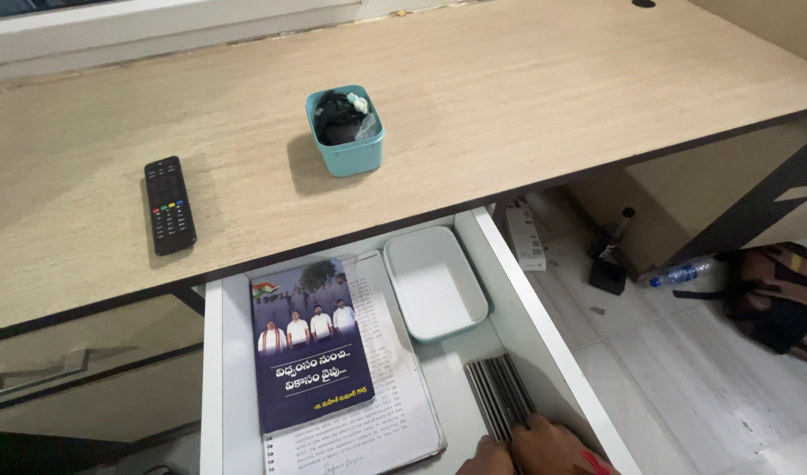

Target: The person opens a drawer and organizes items by moving containers and pens from the desk into the drawer. They stack the containers and arrange the pens neatly inside.

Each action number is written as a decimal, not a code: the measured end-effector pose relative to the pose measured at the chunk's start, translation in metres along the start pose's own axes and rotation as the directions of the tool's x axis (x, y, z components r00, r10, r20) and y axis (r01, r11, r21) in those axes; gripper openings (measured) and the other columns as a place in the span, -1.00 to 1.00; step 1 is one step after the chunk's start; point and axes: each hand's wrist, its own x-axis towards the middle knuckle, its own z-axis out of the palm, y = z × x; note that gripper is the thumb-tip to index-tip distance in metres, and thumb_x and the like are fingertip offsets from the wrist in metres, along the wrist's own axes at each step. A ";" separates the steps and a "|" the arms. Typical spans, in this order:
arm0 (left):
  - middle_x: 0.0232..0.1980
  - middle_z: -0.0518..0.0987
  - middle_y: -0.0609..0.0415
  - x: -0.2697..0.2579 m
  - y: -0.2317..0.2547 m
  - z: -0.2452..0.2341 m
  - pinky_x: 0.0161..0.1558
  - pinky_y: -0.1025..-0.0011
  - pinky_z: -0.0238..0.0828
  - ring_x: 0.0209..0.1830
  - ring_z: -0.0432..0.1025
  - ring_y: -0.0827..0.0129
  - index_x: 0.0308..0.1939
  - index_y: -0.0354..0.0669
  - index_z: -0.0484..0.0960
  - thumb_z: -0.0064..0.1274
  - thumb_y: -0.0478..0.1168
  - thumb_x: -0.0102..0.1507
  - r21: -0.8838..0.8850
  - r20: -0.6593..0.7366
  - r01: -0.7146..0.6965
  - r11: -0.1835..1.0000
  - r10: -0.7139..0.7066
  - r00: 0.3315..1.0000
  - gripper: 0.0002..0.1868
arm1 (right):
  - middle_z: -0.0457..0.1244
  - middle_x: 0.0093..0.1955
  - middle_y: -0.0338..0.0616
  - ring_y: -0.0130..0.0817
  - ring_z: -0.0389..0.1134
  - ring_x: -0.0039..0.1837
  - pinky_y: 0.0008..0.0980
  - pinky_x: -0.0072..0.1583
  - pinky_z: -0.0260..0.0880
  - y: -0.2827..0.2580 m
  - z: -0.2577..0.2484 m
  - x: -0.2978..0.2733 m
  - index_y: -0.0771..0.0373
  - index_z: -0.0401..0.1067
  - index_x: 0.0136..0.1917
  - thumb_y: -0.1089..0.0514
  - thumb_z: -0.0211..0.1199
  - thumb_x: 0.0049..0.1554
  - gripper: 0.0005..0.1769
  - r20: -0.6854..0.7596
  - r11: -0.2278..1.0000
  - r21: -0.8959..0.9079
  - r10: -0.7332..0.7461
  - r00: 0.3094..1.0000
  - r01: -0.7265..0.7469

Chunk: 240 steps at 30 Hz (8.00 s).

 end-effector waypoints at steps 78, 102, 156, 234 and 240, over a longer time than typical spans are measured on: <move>-0.31 0.69 -0.16 -0.148 0.066 -0.343 -0.17 0.27 0.58 -0.29 0.65 0.11 -0.22 -0.29 0.74 0.15 -0.20 0.23 -0.345 -0.699 -0.318 0.883 -0.016 0.715 -0.80 | 0.42 0.12 -0.16 -0.08 0.46 0.10 -0.18 0.12 0.48 -0.152 -0.230 -0.029 0.11 0.60 0.09 -0.02 0.31 0.11 -0.69 -0.622 0.930 0.127 -0.196 0.758 0.344; -0.22 0.69 -0.19 -0.194 0.091 -0.375 -0.14 0.21 0.54 -0.24 0.62 0.03 -0.19 -0.27 0.75 0.11 -0.29 0.24 -0.010 -0.854 -0.415 0.910 0.208 0.476 -0.84 | 0.43 0.05 -0.11 -0.15 0.43 0.13 -0.22 0.17 0.44 -0.150 -0.225 -0.024 0.24 0.60 -0.01 0.27 0.28 0.02 -0.76 -0.631 0.808 -0.116 -0.510 0.585 0.578; -0.51 0.67 0.00 -0.191 0.018 -0.565 -0.46 0.36 0.50 -0.61 0.54 0.35 -0.45 -0.21 0.69 0.31 0.03 0.19 -0.384 -0.748 0.123 0.915 -0.386 0.540 -0.63 | 0.44 0.02 -0.10 -0.13 0.45 0.03 -0.22 0.06 0.49 -0.154 -0.227 -0.029 0.20 0.62 -0.01 0.16 0.36 0.08 -0.80 -0.648 0.803 -0.081 -0.493 0.581 0.590; -0.54 0.68 -0.02 -0.257 0.112 -0.457 -0.59 0.50 0.57 -0.65 0.58 0.48 -0.38 -0.34 0.73 0.09 -0.23 0.27 -0.355 -0.594 -0.377 0.855 0.105 0.798 -0.76 | 0.51 -0.02 -0.06 -0.36 0.55 0.00 -0.40 0.13 0.60 -0.144 -0.349 -0.065 0.36 0.59 0.17 0.12 0.30 0.16 -0.63 -0.358 0.579 0.755 -0.028 0.933 0.307; -0.62 0.64 -0.04 -0.303 0.120 -0.402 -0.58 0.49 0.44 -0.69 0.52 0.44 -0.48 -0.38 0.72 0.16 -0.15 0.27 -0.417 -0.392 -0.167 0.893 -0.012 0.920 -0.65 | 0.52 -0.14 0.02 -0.31 0.54 -0.15 -0.35 -0.02 0.61 -0.127 -0.293 -0.109 0.39 0.67 0.11 0.14 0.39 0.10 -0.64 -0.156 0.584 0.805 0.038 0.987 0.105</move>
